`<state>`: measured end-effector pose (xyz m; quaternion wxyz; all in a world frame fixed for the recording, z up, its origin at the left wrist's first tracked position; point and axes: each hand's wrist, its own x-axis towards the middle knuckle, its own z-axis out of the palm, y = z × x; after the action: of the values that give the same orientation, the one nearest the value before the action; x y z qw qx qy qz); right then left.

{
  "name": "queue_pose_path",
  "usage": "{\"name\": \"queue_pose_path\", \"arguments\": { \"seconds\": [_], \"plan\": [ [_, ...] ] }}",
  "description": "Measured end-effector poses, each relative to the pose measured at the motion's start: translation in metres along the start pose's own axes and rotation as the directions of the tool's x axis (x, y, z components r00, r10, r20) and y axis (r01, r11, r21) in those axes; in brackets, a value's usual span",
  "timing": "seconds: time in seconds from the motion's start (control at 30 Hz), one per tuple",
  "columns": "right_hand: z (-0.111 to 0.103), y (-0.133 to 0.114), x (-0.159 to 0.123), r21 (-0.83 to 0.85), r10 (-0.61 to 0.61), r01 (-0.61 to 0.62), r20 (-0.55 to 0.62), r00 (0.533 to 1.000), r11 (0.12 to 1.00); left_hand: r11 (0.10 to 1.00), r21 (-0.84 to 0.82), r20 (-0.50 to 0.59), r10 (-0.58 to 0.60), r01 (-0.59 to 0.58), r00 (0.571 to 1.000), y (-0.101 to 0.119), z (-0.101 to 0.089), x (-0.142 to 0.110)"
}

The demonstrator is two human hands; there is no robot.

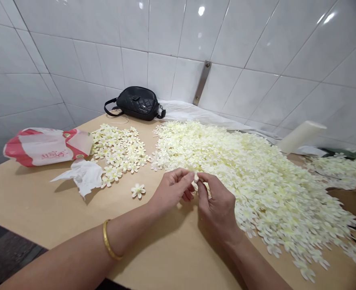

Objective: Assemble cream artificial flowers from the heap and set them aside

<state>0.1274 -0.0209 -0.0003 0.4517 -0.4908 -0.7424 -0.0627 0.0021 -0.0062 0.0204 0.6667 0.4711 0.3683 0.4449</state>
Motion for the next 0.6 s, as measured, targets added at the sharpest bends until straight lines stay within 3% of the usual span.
{"name": "queue_pose_path", "arguments": {
  "seconds": [0.13, 0.27, 0.37, 0.47, 0.6],
  "plan": [
    [-0.003, -0.004, 0.0, 0.033, 0.014, -0.015, 0.032, 0.999, 0.999, 1.0, -0.03, 0.032, -0.008, 0.009, 0.999, -0.002, -0.004, 0.003],
    [-0.01, -0.008, 0.004, 0.248, 0.055, -0.095, 0.165, 0.985, 0.964, 0.997, -0.077, 0.044, -0.003, 0.007, 0.999, -0.005, -0.012, 0.008],
    [-0.017, -0.005, 0.008, 0.338, 0.073, -0.146, 0.222, 0.972, 0.93, 0.994, -0.096, 0.187, -0.036, 0.055, 0.982, -0.003, -0.019, 0.01],
    [-0.02, 0.001, 0.01, 0.371, 0.083, -0.198, 0.303, 0.949, 0.907, 0.99, -0.082, 0.356, -0.079, 0.115, 0.931, 0.001, -0.023, 0.01],
    [-0.017, 0.006, 0.008, 0.314, -0.029, -0.09, 0.356, 0.934, 0.945, 0.979, -0.031, 0.418, -0.171, 0.202, 0.892, 0.002, -0.023, 0.01]
  ]
}}
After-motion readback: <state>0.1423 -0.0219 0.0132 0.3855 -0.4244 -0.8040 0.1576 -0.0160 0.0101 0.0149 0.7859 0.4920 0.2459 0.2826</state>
